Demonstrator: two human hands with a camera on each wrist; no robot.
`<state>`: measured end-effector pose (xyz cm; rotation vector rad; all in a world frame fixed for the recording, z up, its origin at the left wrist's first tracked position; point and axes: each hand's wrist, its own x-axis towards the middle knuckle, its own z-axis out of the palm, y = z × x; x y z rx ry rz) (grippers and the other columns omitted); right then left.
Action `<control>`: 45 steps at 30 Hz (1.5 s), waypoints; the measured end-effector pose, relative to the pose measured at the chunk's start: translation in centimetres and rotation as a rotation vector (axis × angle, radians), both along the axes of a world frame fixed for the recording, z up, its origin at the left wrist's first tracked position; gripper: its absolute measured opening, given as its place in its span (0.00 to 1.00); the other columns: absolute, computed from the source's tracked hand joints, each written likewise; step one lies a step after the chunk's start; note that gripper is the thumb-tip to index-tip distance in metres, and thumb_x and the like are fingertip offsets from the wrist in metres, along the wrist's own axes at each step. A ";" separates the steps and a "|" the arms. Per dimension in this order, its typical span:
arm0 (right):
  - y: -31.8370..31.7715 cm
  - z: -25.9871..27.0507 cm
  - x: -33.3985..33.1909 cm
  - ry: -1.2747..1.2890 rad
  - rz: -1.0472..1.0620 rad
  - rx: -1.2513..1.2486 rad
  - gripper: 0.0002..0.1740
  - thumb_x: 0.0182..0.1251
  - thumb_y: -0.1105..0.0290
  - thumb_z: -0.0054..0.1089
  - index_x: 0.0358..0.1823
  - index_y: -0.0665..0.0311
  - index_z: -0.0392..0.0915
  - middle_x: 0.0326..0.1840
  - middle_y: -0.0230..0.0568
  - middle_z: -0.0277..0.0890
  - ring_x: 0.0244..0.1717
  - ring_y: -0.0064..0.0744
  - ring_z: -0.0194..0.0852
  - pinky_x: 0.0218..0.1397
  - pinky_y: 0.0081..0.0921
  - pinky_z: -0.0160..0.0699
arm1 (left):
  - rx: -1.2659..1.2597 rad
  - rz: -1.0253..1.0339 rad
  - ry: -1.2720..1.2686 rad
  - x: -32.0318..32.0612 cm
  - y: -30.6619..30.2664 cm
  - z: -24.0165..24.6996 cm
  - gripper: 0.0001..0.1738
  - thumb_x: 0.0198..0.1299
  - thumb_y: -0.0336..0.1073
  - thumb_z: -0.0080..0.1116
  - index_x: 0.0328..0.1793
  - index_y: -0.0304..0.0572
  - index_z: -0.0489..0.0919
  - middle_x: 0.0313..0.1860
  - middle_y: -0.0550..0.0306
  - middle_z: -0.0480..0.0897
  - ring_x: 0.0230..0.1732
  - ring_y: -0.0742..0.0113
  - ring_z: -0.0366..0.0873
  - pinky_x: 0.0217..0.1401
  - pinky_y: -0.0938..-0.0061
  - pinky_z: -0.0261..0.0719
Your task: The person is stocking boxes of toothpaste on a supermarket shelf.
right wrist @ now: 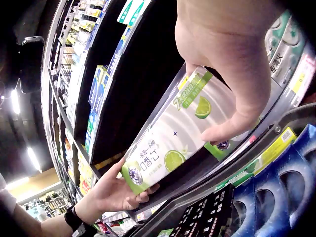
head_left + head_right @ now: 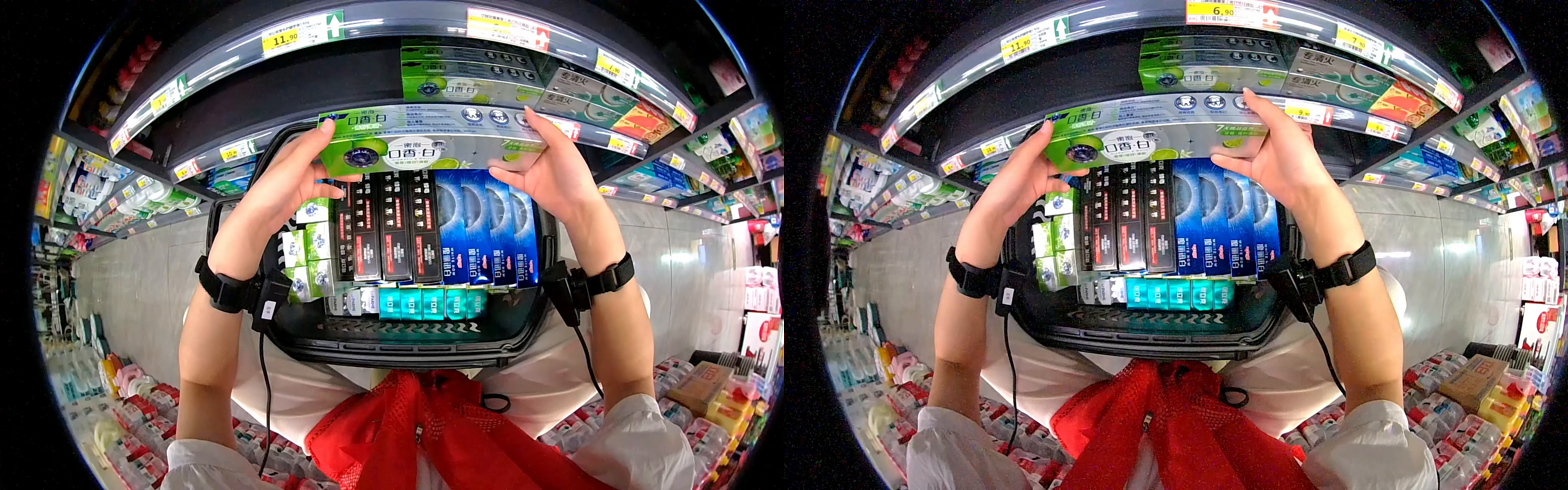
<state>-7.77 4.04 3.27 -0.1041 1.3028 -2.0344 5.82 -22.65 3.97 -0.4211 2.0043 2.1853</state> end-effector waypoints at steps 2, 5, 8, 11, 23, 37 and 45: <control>-0.1 0.1 0.1 0.004 -0.015 0.002 0.20 0.67 0.60 0.44 0.55 0.64 0.63 0.51 0.48 0.70 0.48 0.41 0.74 0.40 0.34 0.83 | 0.011 -0.004 0.003 0.0 -0.1 -0.1 0.27 0.66 0.54 0.38 0.58 0.38 0.67 0.47 0.52 0.77 0.44 0.67 0.77 0.35 0.80 0.76; 0.0 -0.4 -0.4 -0.060 -0.043 -0.101 0.17 0.63 0.61 0.52 0.50 0.62 0.68 0.47 0.43 0.73 0.44 0.43 0.75 0.40 0.42 0.81 | 0.023 -0.007 0.031 0.1 0.0 -0.2 0.26 0.65 0.51 0.42 0.59 0.37 0.66 0.49 0.52 0.76 0.46 0.68 0.76 0.36 0.81 0.77; -0.1 0.2 0.2 -0.071 -0.146 -0.049 0.17 0.63 0.61 0.51 0.49 0.63 0.68 0.46 0.40 0.73 0.44 0.38 0.74 0.44 0.38 0.77 | 0.047 0.090 0.085 0.2 0.1 -0.5 0.27 0.60 0.43 0.54 0.61 0.37 0.64 0.53 0.52 0.72 0.51 0.68 0.73 0.48 0.74 0.75; 0.1 -0.4 -0.7 -0.102 -0.160 -0.014 0.15 0.63 0.62 0.51 0.46 0.64 0.70 0.45 0.39 0.74 0.43 0.34 0.73 0.49 0.31 0.72 | -0.003 0.001 0.241 0.1 0.1 -0.4 0.30 0.52 0.32 0.60 0.62 0.39 0.62 0.58 0.52 0.68 0.57 0.66 0.68 0.58 0.72 0.69; -0.2 -0.6 -0.3 0.133 -0.409 -0.088 0.17 0.65 0.62 0.47 0.44 0.70 0.71 0.44 0.46 0.73 0.47 0.33 0.71 0.53 0.27 0.68 | -0.501 -0.050 0.625 0.1 1.1 -0.4 0.37 0.38 0.14 0.59 0.58 0.42 0.65 0.56 0.57 0.65 0.62 0.65 0.63 0.67 0.69 0.61; -0.2 -0.9 -0.3 0.195 -0.411 -0.064 0.17 0.66 0.60 0.46 0.44 0.69 0.71 0.47 0.46 0.73 0.47 0.33 0.72 0.53 0.29 0.69 | -0.559 -0.019 0.597 0.2 1.3 -0.3 0.37 0.38 0.16 0.61 0.59 0.43 0.64 0.58 0.55 0.66 0.62 0.63 0.63 0.66 0.67 0.63; -0.1 -0.1 0.1 -0.044 -0.239 -0.117 0.21 0.68 0.59 0.41 0.54 0.68 0.62 0.52 0.47 0.67 0.56 0.39 0.65 0.57 0.39 0.68 | -0.336 0.018 0.400 0.0 1.0 -0.2 0.32 0.51 0.29 0.61 0.63 0.42 0.62 0.57 0.51 0.68 0.54 0.66 0.71 0.53 0.72 0.74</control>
